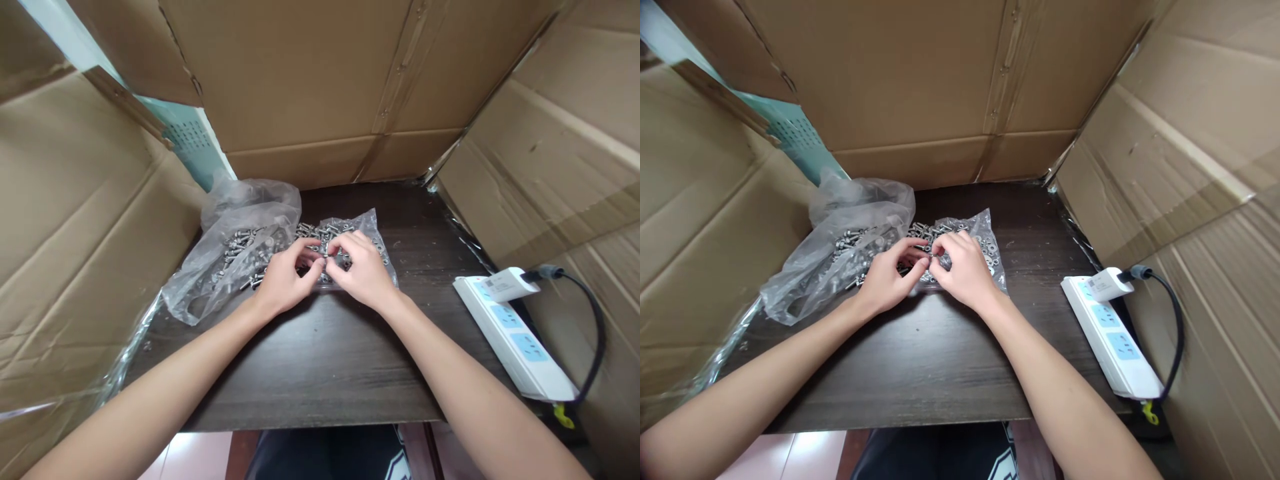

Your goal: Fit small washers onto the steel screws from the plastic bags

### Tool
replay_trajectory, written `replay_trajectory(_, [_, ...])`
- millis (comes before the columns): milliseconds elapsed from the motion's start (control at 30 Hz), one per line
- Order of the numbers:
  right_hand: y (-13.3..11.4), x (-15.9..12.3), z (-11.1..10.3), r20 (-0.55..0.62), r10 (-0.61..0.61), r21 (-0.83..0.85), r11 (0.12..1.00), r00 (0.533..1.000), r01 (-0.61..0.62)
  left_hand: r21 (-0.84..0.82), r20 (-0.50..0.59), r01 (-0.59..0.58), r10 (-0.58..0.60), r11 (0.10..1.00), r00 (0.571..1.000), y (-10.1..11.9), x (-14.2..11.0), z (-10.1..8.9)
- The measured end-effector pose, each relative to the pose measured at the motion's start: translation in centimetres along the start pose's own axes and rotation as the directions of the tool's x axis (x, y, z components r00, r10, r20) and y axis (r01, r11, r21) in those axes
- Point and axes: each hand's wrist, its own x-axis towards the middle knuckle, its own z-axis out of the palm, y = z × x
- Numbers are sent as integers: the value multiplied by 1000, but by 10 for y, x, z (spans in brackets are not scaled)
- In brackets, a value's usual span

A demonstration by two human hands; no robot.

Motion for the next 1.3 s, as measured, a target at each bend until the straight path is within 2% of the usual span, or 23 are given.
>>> replay_trajectory(67, [-6, 0, -1, -112, -34, 43, 998, 993, 39, -180, -19, 75, -80, 981, 997, 5, 1, 1])
replay_trajectory(133, [-11, 0, 1, -184, -51, 63, 996, 982, 64, -302, -35, 96, -111, 949, 993, 9, 1, 3])
replay_trajectory(333, [-15, -2, 11, -277, -43, 158, 983, 960, 89, -401, -92, 81, -128, 912, 988, 5, 3, 7])
replay_trajectory(400, [-15, -1, 12, -252, 26, 265, 963, 967, 43, -384, -115, 69, -122, 921, 986, 1, 4, 7])
replay_trajectory(500, [-13, 0, 9, -139, 178, 464, 881, 974, -95, -314, -130, 15, -59, 949, 990, -2, 4, 4])
replay_trajectory(600, [-10, 1, 7, -20, 311, 592, 770, 950, -239, -185, -124, -83, 60, 979, 990, -4, 4, 0])
replay_trajectory(667, [-8, 2, 6, 32, 353, 622, 725, 935, -295, -66, -97, -169, 162, 983, 982, -6, 4, -3])
replay_trajectory(767, [-5, 3, 6, 94, 348, 612, 719, 933, -330, 68, -48, -305, 309, 950, 950, -10, 5, -6])
replay_trajectory(867, [-4, 4, 5, 124, 331, 598, 727, 936, -336, 126, -44, -368, 376, 921, 925, -13, 6, -8])
replay_trajectory(1133, [-7, 3, 3, 118, 327, 643, 694, 938, -323, 197, -86, -419, 441, 887, 893, -9, 7, -9])
replay_trajectory(1300, [-11, 2, 6, 91, 326, 624, 718, 941, -309, 198, -101, -375, 399, 906, 911, -9, 7, -6])
